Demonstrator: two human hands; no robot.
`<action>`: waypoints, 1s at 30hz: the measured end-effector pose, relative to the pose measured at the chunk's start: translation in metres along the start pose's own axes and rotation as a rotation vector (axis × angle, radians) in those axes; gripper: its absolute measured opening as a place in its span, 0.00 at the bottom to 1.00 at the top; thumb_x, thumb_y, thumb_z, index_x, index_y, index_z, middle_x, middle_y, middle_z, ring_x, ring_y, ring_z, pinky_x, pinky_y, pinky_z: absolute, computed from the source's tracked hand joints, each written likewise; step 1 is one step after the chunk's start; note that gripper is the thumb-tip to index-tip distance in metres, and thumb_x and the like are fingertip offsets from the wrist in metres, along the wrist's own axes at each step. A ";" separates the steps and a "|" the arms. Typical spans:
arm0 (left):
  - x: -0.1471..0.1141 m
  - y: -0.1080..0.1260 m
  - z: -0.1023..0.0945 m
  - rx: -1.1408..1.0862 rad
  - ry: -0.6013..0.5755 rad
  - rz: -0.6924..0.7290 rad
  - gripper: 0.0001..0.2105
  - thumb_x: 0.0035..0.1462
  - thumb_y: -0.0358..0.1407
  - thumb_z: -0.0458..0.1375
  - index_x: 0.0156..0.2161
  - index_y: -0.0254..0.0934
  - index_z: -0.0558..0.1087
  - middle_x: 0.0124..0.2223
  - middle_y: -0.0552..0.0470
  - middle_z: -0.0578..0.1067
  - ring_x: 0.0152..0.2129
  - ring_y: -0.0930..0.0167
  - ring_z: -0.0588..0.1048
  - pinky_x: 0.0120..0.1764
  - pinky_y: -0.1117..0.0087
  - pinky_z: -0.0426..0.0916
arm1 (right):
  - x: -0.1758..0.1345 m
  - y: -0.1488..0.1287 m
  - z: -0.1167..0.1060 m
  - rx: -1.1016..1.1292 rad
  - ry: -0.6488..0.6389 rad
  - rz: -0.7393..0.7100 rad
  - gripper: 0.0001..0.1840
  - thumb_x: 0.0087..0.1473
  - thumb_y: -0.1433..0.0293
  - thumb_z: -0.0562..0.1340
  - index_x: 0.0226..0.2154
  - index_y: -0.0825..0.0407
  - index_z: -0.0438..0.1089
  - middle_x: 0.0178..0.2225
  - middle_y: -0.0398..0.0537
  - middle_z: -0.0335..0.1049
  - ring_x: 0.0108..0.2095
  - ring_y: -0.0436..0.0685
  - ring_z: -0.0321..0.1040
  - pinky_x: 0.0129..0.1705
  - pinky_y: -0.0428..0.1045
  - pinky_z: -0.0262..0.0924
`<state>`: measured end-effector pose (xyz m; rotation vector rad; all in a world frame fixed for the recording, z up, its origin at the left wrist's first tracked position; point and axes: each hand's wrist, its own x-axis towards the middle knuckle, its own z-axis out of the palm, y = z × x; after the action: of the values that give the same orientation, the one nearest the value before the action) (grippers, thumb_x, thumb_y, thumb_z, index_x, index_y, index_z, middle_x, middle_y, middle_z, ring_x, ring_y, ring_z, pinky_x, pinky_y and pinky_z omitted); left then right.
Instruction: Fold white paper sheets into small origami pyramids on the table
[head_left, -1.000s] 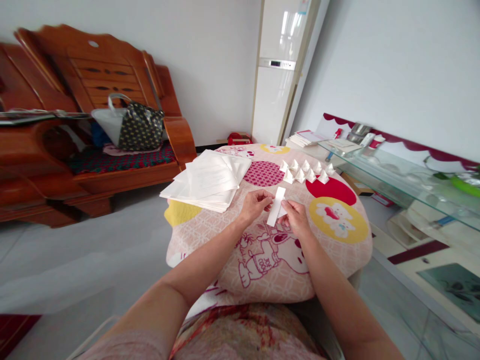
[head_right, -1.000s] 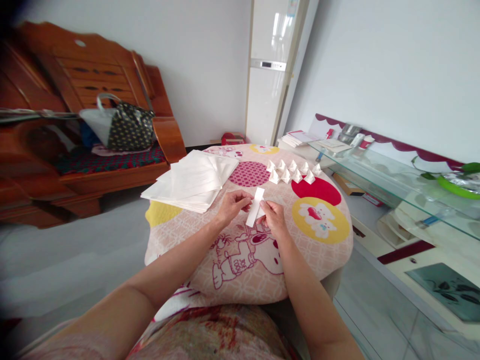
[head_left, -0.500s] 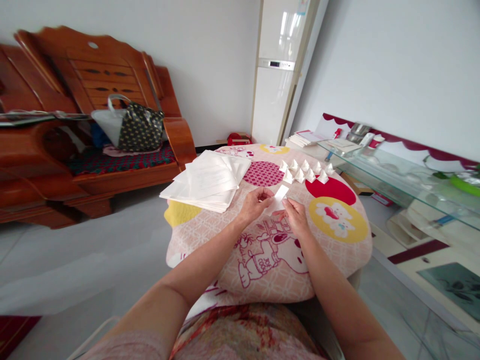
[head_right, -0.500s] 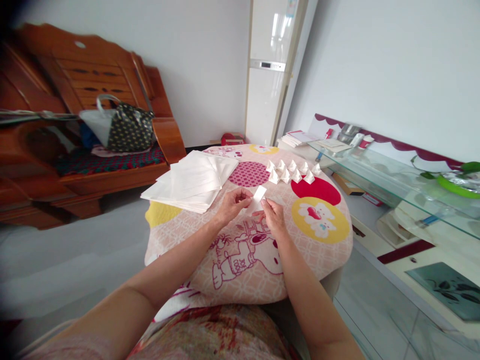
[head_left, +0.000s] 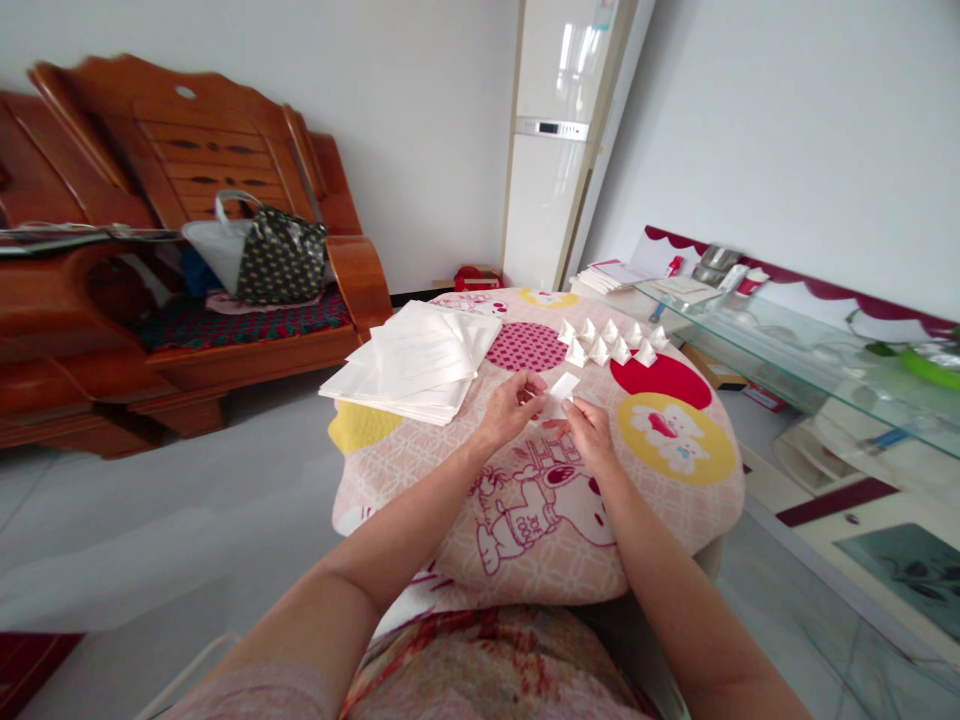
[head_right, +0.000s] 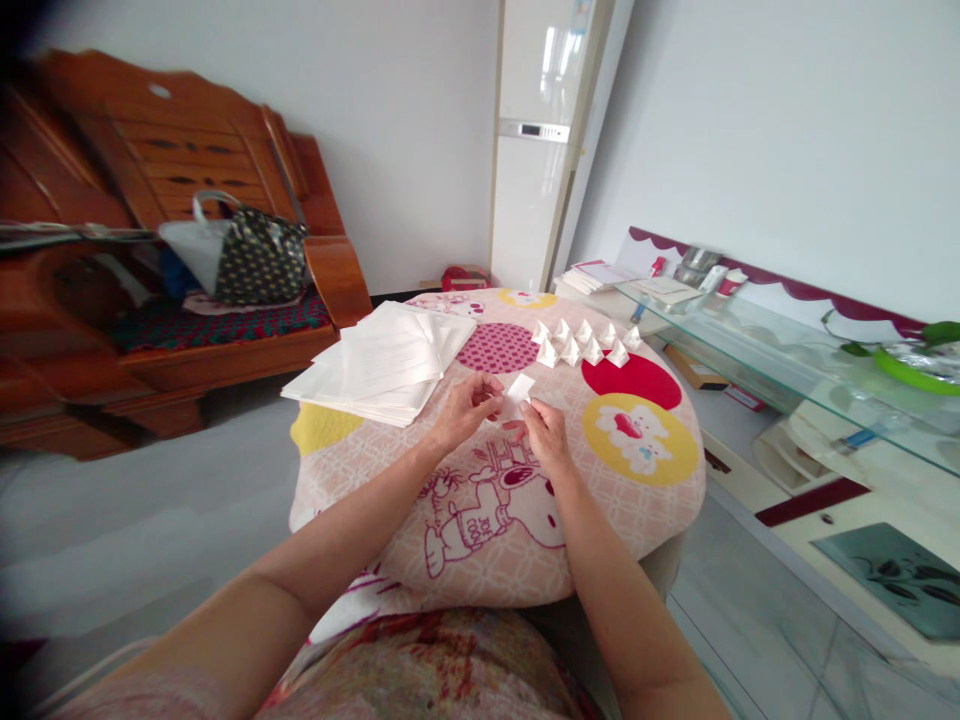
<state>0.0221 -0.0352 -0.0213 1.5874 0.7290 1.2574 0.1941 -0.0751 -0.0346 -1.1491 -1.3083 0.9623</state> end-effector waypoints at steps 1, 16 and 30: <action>0.000 0.000 0.000 0.011 -0.011 0.006 0.09 0.56 0.36 0.64 0.40 0.36 0.71 0.31 0.56 0.73 0.24 0.76 0.74 0.29 0.76 0.71 | 0.000 -0.001 0.001 0.010 0.003 0.005 0.25 0.53 0.44 0.65 0.26 0.48 0.67 0.23 0.43 0.69 0.24 0.59 0.74 0.23 0.49 0.62; -0.001 0.007 0.000 0.052 -0.005 0.011 0.09 0.56 0.36 0.63 0.41 0.36 0.74 0.29 0.55 0.74 0.24 0.75 0.73 0.29 0.75 0.69 | -0.002 -0.001 0.002 -0.028 -0.031 0.001 0.24 0.54 0.45 0.64 0.28 0.49 0.72 0.28 0.47 0.76 0.25 0.59 0.74 0.23 0.49 0.61; -0.003 0.012 0.001 0.331 0.081 0.063 0.07 0.55 0.27 0.60 0.36 0.38 0.80 0.36 0.51 0.81 0.33 0.70 0.78 0.37 0.71 0.73 | -0.001 0.001 0.001 0.081 0.027 0.031 0.27 0.49 0.41 0.66 0.28 0.48 0.68 0.23 0.43 0.68 0.27 0.62 0.75 0.23 0.51 0.64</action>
<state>0.0209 -0.0423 -0.0111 1.8444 0.9854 1.3020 0.1930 -0.0755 -0.0354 -1.1190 -1.2223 1.0106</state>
